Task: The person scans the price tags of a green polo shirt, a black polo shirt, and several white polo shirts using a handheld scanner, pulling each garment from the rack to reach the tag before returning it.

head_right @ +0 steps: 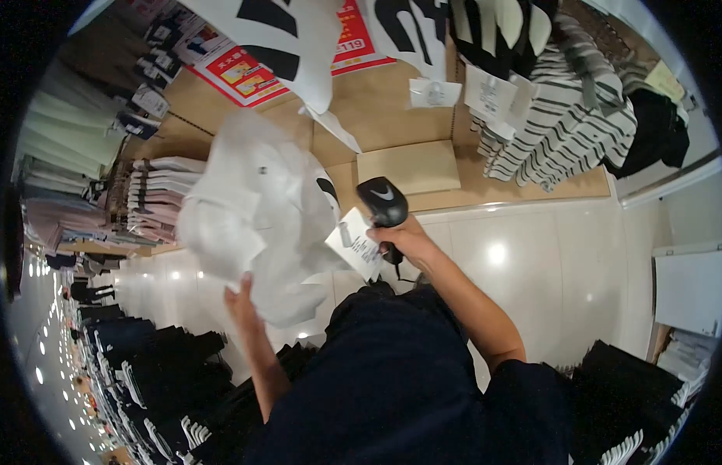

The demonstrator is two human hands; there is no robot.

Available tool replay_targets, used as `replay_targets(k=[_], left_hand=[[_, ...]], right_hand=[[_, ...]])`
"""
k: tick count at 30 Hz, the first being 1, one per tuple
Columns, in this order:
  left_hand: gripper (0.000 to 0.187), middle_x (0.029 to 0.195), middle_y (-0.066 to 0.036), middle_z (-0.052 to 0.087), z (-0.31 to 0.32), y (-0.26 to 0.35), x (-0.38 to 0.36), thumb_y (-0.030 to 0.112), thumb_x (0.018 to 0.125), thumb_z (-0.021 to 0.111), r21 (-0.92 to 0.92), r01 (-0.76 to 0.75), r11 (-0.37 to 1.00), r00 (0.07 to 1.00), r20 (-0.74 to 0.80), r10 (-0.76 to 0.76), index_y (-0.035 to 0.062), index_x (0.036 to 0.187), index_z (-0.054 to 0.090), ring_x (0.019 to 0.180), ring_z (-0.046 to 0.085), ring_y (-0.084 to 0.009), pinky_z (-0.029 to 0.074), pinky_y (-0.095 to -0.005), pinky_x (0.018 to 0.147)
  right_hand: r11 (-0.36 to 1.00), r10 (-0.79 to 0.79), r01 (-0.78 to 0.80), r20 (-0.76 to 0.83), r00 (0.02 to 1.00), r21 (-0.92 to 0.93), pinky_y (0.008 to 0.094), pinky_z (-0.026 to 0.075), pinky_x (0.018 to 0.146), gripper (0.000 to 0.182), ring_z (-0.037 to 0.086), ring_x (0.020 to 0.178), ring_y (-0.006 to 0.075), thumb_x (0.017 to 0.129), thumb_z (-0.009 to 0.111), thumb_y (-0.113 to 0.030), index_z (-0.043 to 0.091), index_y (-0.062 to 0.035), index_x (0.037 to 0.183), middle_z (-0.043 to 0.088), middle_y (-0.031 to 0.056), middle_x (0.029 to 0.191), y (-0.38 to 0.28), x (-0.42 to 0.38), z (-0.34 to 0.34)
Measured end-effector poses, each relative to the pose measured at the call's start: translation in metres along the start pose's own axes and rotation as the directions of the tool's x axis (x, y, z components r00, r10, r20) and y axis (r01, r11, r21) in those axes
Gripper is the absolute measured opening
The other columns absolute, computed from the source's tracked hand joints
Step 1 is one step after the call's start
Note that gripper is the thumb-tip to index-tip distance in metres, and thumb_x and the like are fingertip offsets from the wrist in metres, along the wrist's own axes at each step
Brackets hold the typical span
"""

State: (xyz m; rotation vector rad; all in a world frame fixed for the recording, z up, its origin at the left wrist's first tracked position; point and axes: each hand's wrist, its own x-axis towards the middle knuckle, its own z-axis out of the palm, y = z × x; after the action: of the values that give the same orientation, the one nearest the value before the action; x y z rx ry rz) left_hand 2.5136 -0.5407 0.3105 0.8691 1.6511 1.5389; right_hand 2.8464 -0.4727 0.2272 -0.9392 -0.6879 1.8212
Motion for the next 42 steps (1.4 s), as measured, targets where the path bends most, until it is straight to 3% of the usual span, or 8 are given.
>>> replay_targets(k=[6, 9, 13, 15, 18, 24, 35, 42], left_hand=[[0.046, 0.109, -0.012, 0.066, 0.041, -0.02, -0.016, 0.011, 0.082, 0.078, -0.228, 0.224, 0.947, 0.949, 0.271, -0.159, -0.0071, 0.119, 0.058, 0.096, 0.064, -0.0172, 0.052, -0.0309, 0.085], [0.043, 0.105, -0.01, 0.068, 0.051, 0.003, -0.02, 0.011, 0.083, 0.077, -0.022, 0.279, 0.96, 0.892, 0.377, -0.251, -0.0068, 0.118, 0.059, 0.089, 0.065, -0.0166, 0.052, -0.0297, 0.082], [0.036, 0.1, -0.009, 0.069, 0.053, 0.002, -0.021, 0.008, 0.083, 0.075, -0.037, 0.233, 0.972, 0.905, 0.374, -0.203, -0.0071, 0.114, 0.062, 0.085, 0.065, -0.0158, 0.051, -0.0283, 0.08], [0.032, 0.099, -0.009, 0.07, 0.053, -0.003, -0.02, 0.006, 0.084, 0.073, -0.055, 0.252, 0.966, 0.924, 0.311, -0.223, -0.0069, 0.111, 0.064, 0.086, 0.065, -0.0153, 0.051, -0.028, 0.08], [0.029, 0.098, -0.009, 0.07, 0.044, -0.002, -0.015, 0.005, 0.084, 0.072, -0.079, 0.245, 0.966, 0.953, 0.201, -0.225, -0.0069, 0.11, 0.065, 0.087, 0.065, -0.0144, 0.051, -0.0277, 0.08], [0.032, 0.099, -0.009, 0.07, 0.039, 0.005, -0.013, 0.004, 0.083, 0.073, 0.004, 0.192, 0.981, 0.965, 0.182, -0.19, -0.0078, 0.111, 0.065, 0.087, 0.065, -0.0139, 0.051, -0.0275, 0.08], [0.033, 0.094, -0.008, 0.072, 0.035, 0.006, -0.01, 0.009, 0.08, 0.078, 0.255, -0.038, 0.966, 0.954, 0.296, -0.041, -0.0058, 0.107, 0.067, 0.084, 0.064, -0.0119, 0.052, -0.0284, 0.077], [0.032, 0.087, -0.013, 0.072, -0.004, 0.034, 0.014, 0.026, 0.078, 0.079, 0.681, -0.36, 0.638, 0.907, 0.415, 0.07, 0.0049, 0.101, 0.07, 0.079, 0.069, -0.0247, 0.054, -0.0359, 0.072]], right_hand=[[0.927, 0.031, 0.083, 0.296, 0.955, -0.367, 0.0265, 0.048, 0.054, 0.03, 0.058, 0.059, 0.0113, 0.079, 0.079, -0.007, 0.06, 0.0003, 0.1, 0.061, 0.0035, 0.076, -0.013, 0.018, 0.082], [0.886, 0.036, 0.146, 0.379, 0.925, -0.439, 0.0265, 0.049, 0.055, 0.031, 0.058, 0.06, 0.0108, 0.08, 0.079, -0.008, 0.058, 0.0008, 0.101, 0.061, 0.0044, 0.074, -0.016, 0.027, 0.097], [0.828, -0.093, 0.271, 0.357, 0.93, -0.49, 0.028, 0.052, 0.065, 0.046, 0.06, 0.068, 0.0109, 0.08, 0.081, -0.011, 0.057, 0.0021, 0.116, 0.065, 0.0049, 0.084, -0.016, 0.023, 0.088], [0.853, -0.102, 0.223, 0.268, 0.958, -0.472, 0.0301, 0.051, 0.09, 0.068, 0.063, 0.099, 0.0171, 0.078, 0.081, -0.015, 0.049, 0.0023, 0.135, 0.063, 0.0137, 0.121, -0.022, 0.008, 0.074], [0.769, -0.093, 0.223, 0.24, 0.966, -0.599, 0.0306, 0.049, 0.094, 0.056, 0.063, 0.1, 0.0149, 0.078, 0.08, -0.011, 0.057, 0.0036, 0.127, 0.068, 0.011, 0.114, -0.016, -0.014, 0.026], [0.767, 0.141, 0.039, 0.227, 0.964, -0.64, 0.0305, 0.048, 0.093, 0.047, 0.063, 0.099, 0.0146, 0.075, 0.078, -0.005, 0.063, 0.0035, 0.118, 0.071, 0.0113, 0.109, 0.016, -0.072, -0.014], [0.554, -0.076, 0.377, 0.405, 0.911, -0.742, 0.0402, 0.052, 0.08, 0.044, 0.066, 0.092, 0.0396, 0.069, 0.074, -0.01, 0.061, -0.0018, 0.11, 0.068, 0.0212, 0.094, 0.007, -0.048, 0.023], [0.669, -0.248, 0.256, 0.115, 0.962, -0.698, 0.033, 0.052, 0.087, 0.036, 0.068, 0.097, 0.0206, 0.076, 0.072, -0.002, 0.066, 0.0013, 0.111, 0.072, 0.0151, 0.103, 0.016, -0.041, -0.003]])
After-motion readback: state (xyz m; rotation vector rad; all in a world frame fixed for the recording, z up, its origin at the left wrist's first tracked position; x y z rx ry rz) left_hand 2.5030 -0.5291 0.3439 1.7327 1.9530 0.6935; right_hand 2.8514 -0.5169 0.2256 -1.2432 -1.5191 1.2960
